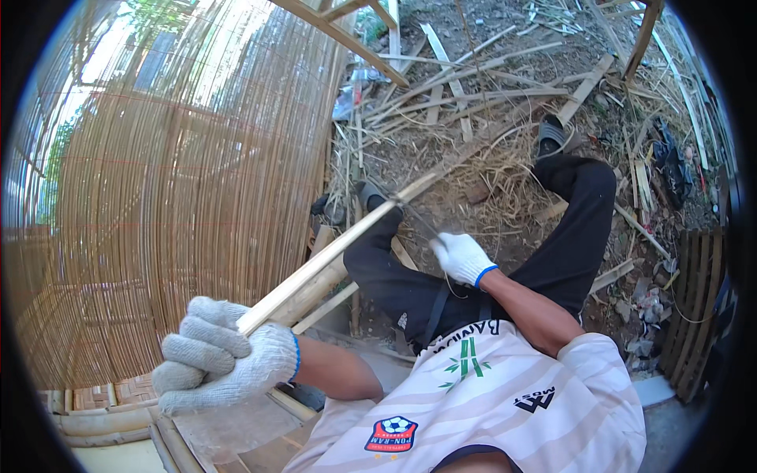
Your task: Smoothing a strip of bamboo by shaving it with a machete.
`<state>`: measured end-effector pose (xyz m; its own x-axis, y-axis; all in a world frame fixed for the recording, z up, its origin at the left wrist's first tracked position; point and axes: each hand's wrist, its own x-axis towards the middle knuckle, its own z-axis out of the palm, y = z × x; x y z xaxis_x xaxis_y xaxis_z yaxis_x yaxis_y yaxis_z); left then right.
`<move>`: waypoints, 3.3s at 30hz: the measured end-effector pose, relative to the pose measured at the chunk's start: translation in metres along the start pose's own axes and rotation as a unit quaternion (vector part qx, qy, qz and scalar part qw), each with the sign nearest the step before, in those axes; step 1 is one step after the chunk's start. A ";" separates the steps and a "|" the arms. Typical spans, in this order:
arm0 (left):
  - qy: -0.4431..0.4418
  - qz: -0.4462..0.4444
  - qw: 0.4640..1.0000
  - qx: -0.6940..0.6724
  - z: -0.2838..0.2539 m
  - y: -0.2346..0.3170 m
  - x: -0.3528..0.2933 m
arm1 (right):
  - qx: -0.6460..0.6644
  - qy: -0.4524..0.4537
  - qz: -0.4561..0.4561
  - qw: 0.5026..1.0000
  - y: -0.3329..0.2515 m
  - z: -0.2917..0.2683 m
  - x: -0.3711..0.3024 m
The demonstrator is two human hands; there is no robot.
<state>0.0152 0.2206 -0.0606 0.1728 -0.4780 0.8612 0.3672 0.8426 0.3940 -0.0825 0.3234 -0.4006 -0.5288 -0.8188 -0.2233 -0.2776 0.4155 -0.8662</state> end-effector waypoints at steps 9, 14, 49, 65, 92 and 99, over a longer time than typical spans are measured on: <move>-0.080 -0.003 0.995 -0.057 0.001 -0.007 0.004 | -0.029 -0.067 0.124 0.990 0.092 0.025 0.027; -0.132 -0.078 0.980 -0.127 -0.013 0.004 0.009 | -0.017 -0.001 0.083 0.996 0.058 0.012 0.011; -0.209 -0.109 0.942 -0.238 -0.009 0.005 0.012 | 0.110 -0.030 -0.182 0.977 -0.112 -0.053 -0.072; -0.261 -0.131 0.916 -0.275 -0.019 -0.004 0.016 | 0.045 -0.023 -0.063 0.997 -0.057 -0.031 -0.034; -0.186 -0.129 0.932 -0.281 -0.005 -0.005 0.015 | -0.033 0.009 0.039 0.999 0.071 0.019 0.011; -0.182 -0.110 0.945 -0.248 0.003 -0.006 0.016 | 0.050 0.040 -0.067 0.996 0.018 0.017 0.005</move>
<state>0.0135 0.2089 -0.0484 -0.2507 -0.4355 0.8646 0.7564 0.4693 0.4557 -0.0763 0.3195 -0.4248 -0.5564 -0.8281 -0.0691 -0.2704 0.2590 -0.9272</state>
